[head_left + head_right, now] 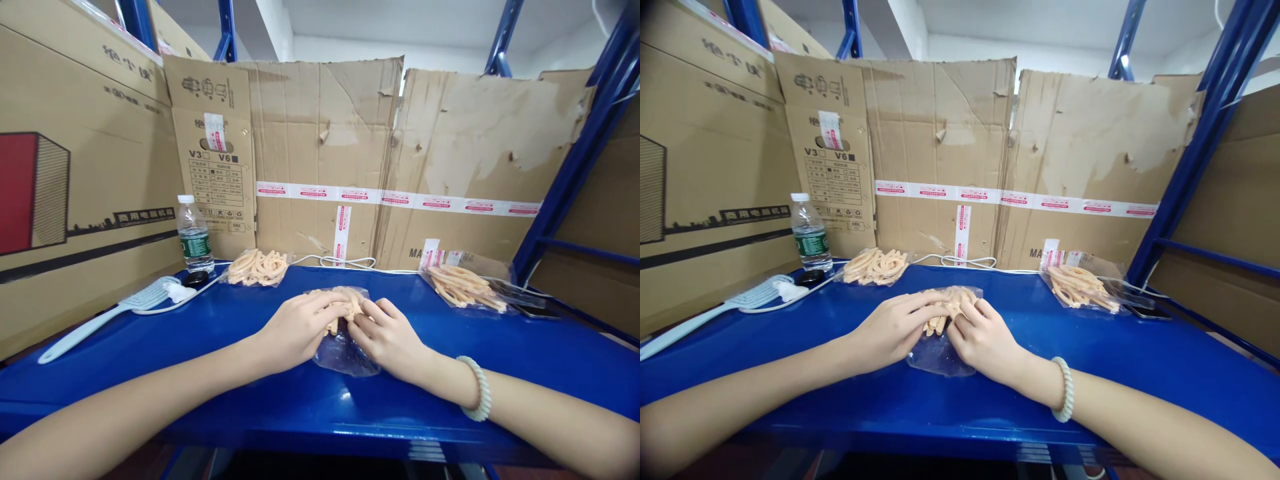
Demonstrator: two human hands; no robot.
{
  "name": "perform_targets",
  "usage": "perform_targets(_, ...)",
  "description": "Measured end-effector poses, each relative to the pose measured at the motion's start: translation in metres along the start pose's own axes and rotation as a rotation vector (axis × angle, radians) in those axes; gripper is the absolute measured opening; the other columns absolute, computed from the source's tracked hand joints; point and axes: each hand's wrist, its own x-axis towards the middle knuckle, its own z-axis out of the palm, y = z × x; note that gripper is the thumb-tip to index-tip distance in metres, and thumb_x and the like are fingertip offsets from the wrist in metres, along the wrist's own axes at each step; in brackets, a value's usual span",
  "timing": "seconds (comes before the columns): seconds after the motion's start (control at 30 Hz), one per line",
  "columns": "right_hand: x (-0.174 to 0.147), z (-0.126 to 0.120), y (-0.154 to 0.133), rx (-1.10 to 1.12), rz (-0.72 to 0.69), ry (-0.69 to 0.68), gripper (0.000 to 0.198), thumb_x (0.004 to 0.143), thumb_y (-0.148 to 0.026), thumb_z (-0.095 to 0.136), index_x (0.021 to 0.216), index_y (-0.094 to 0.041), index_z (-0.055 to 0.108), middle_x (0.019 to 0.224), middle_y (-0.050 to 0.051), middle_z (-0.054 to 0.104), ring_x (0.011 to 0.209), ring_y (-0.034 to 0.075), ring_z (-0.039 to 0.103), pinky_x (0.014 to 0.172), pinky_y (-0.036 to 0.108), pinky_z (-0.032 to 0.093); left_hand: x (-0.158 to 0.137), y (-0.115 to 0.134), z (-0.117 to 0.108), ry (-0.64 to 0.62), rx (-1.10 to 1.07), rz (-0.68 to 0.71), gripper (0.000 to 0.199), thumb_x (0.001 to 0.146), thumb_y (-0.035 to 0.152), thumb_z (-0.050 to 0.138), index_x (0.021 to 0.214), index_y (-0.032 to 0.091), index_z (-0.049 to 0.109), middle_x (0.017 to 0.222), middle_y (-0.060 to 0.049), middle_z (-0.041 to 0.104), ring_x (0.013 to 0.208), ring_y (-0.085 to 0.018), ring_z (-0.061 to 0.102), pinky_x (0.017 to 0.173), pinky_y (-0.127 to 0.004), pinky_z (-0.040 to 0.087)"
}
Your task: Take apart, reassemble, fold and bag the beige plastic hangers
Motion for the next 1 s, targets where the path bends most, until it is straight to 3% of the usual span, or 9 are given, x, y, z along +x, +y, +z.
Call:
perform_targets(0.1,-0.002,-0.006,0.006,0.088,0.04,-0.079,0.022,0.094,-0.005,0.046,0.088,-0.01,0.067,0.074,0.009,0.064,0.079,0.024,0.051,0.066,0.037,0.036,0.001,0.003,-0.005,0.003,-0.018,-0.009,0.036,0.087,0.005,0.041,0.116,0.019,0.059,0.131,-0.009,0.059,0.121,-0.023,0.055,0.098,-0.039,0.049)
perform_targets(0.23,-0.01,-0.029,0.029,0.486,0.17,-0.131,0.022,0.097,-0.011,0.042,0.097,-0.013,0.064,0.078,0.007,0.063,0.08,0.022,0.048,0.069,0.036,0.038,0.003,0.008,-0.02,0.018,-0.065,-0.04,0.039,0.088,0.003,0.039,0.119,0.018,0.055,0.132,-0.009,0.058,0.121,-0.021,0.055,0.1,-0.039,0.047)
perform_targets(0.4,-0.035,-0.051,0.058,0.934,0.258,-0.223,0.019,0.098,-0.023,0.045,0.11,-0.019,0.059,0.118,0.01,0.055,0.107,0.023,0.05,0.094,0.041,0.041,-0.011,0.017,-0.032,0.111,-0.126,-0.141,0.05,0.076,-0.006,0.034,0.117,0.018,0.049,0.126,-0.009,0.06,0.121,-0.019,0.054,0.102,-0.039,0.045)
perform_targets(0.5,-0.048,-0.051,0.062,0.994,0.334,-0.264,0.021,0.093,-0.017,0.047,0.111,-0.022,0.056,0.128,0.01,0.047,0.118,0.023,0.046,0.1,0.041,0.04,-0.03,0.025,-0.03,0.11,-0.186,-0.288,0.052,0.064,-0.008,0.036,0.107,0.021,0.046,0.122,-0.007,0.06,0.118,-0.019,0.055,0.097,-0.036,0.048)
perform_targets(0.6,-0.052,-0.049,0.061,0.978,0.321,-0.265,0.029,0.085,-0.01,0.048,0.111,-0.022,0.055,0.134,0.01,0.041,0.126,0.024,0.041,0.104,0.044,0.039,-0.045,0.031,-0.023,0.073,-0.206,-0.372,0.044,0.069,-0.005,0.039,0.103,0.023,0.044,0.122,-0.008,0.057,0.117,-0.02,0.055,0.095,-0.038,0.049)
perform_targets(0.7,-0.052,-0.047,0.058,0.908,0.289,-0.312,0.029,0.085,-0.007,0.052,0.11,-0.022,0.057,0.14,0.011,0.035,0.132,0.025,0.036,0.106,0.044,0.037,-0.049,0.034,-0.017,-0.004,-0.169,-0.37,0.034,0.078,0.002,0.047,0.104,0.023,0.048,0.126,-0.009,0.053,0.116,-0.024,0.055,0.092,-0.041,0.05)
perform_targets(0.77,-0.053,-0.044,0.057,0.872,0.273,-0.337,0.019,0.088,-0.012,0.057,0.104,-0.021,0.061,0.141,0.01,0.035,0.132,0.024,0.036,0.106,0.044,0.038,-0.048,0.035,-0.012,-0.046,-0.131,-0.354,0.029,0.081,0.006,0.051,0.105,0.023,0.051,0.128,-0.01,0.051,0.116,-0.026,0.054,0.09,-0.042,0.051)
perform_targets(0.87,-0.057,-0.038,0.054,0.879,0.291,-0.298,0.003,0.09,-0.022,0.064,0.089,-0.02,0.066,0.136,0.01,0.041,0.125,0.024,0.044,0.101,0.041,0.044,-0.045,0.034,-0.006,-0.066,-0.075,-0.302,0.015,0.087,0.01,0.05,0.095,0.022,0.054,0.126,-0.01,0.053,0.115,-0.026,0.055,0.089,-0.042,0.052)
perform_targets(1.0,-0.057,-0.037,0.051,0.98,0.397,-0.212,0.01,0.09,-0.025,0.065,0.083,-0.018,0.065,0.123,0.009,0.052,0.111,0.021,0.053,0.095,0.038,0.046,-0.042,0.035,-0.004,-0.042,-0.095,-0.286,0.015,0.095,0.013,0.041,0.086,0.02,0.051,0.111,-0.009,0.062,0.109,-0.024,0.059,0.087,-0.038,0.051)
